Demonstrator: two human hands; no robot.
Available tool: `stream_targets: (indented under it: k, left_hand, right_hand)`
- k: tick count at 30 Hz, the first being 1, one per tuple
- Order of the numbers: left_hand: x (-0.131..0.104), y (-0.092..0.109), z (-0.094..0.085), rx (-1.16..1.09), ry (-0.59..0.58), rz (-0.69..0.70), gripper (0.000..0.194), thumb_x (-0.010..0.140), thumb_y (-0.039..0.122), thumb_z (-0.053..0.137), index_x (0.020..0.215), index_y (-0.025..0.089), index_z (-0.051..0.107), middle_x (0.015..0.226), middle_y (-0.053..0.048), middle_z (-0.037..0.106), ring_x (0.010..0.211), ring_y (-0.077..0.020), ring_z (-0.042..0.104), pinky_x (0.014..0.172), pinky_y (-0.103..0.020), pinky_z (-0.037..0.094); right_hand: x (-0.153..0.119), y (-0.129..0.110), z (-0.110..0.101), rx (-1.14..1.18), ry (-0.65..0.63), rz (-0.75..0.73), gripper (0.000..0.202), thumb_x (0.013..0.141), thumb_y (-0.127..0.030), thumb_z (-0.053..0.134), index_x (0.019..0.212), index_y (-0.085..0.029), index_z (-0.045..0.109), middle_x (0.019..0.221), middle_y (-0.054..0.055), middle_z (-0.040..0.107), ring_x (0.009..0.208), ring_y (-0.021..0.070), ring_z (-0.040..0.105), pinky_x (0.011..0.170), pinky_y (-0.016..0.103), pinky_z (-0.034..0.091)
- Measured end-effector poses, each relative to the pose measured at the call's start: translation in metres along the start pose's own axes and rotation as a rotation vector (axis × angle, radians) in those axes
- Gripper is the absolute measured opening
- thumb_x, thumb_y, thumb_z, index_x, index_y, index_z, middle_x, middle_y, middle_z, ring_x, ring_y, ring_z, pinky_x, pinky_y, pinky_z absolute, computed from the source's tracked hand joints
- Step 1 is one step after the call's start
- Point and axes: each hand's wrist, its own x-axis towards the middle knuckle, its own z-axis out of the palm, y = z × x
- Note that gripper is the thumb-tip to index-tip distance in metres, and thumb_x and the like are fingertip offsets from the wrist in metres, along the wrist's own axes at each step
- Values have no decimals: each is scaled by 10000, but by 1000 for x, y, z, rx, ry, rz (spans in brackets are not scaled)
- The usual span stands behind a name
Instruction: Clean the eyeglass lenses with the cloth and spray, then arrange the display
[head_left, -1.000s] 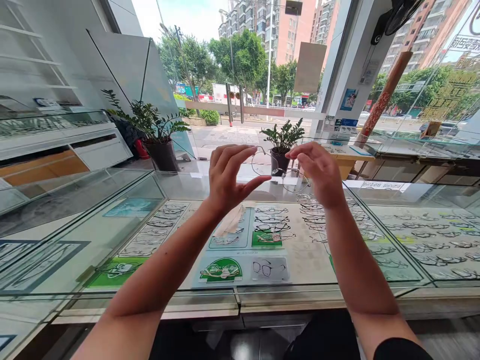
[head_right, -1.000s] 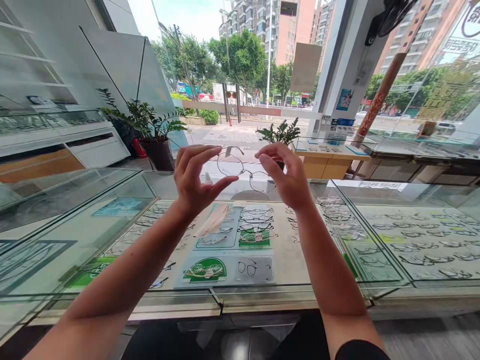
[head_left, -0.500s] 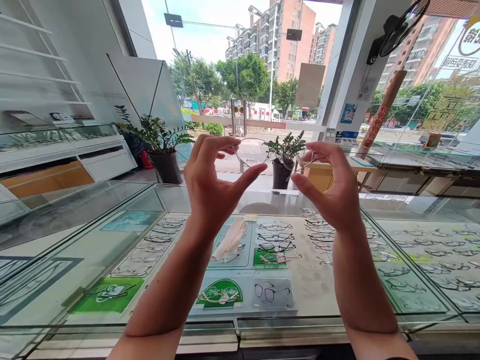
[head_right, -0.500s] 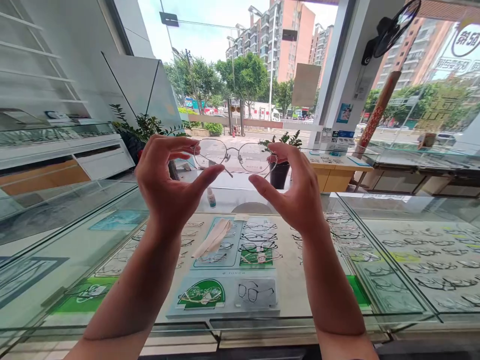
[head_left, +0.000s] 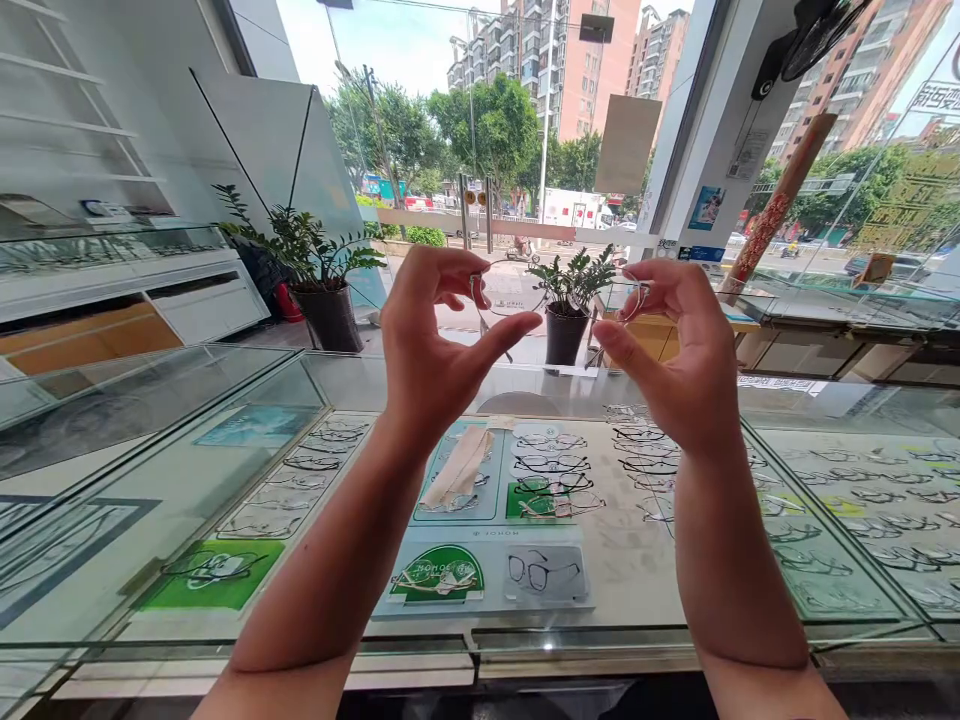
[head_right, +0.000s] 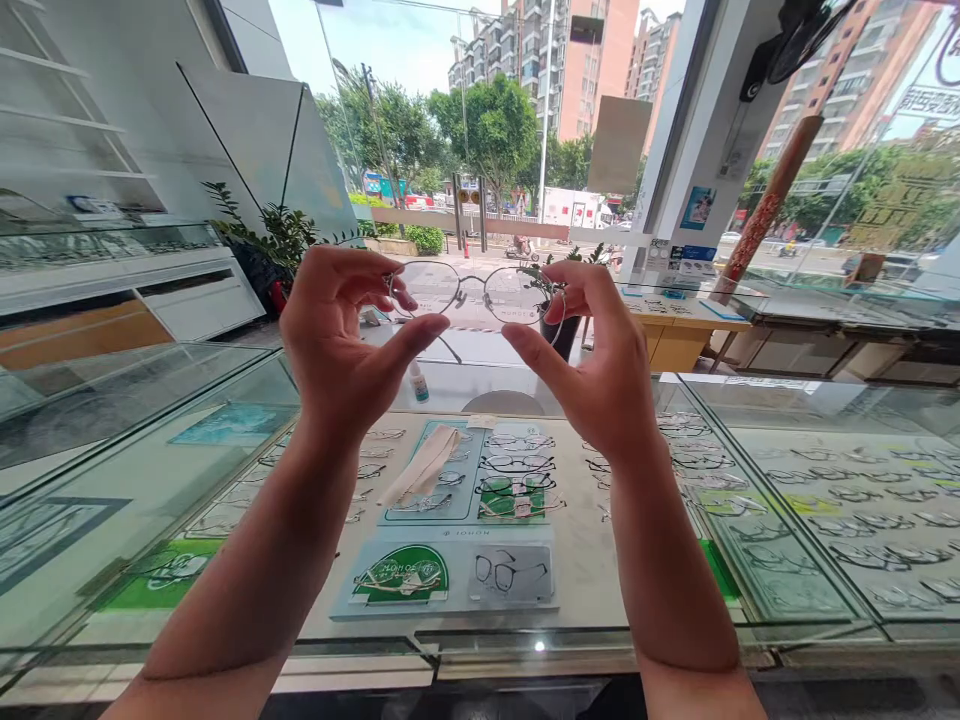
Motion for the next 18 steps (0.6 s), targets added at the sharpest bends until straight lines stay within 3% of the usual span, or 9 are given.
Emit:
stream_targets:
  k: [11, 18]
  left_hand:
    - [9, -1, -11, -115, -153, -66, 532, 904, 678, 945, 1258, 308, 803, 1038, -30, 783, 985, -235, 786, 886, -406, 671]
    - [9, -6, -12, -130, -167, -52, 507, 891, 669, 963, 1237, 324, 827, 971, -12, 778, 918, -214, 767, 849, -401, 651]
  right_hand:
    - [5, 11, -9, 9, -42, -5, 439, 1039, -528, 851, 1441, -392, 738, 1145, 23, 771, 1098, 248, 762, 1076, 477, 650]
    - [6, 13, -12, 5, -60, -10, 461, 1015, -532, 879, 1432, -383, 751, 1125, 21, 752, 1094, 245, 749, 1056, 458, 650]
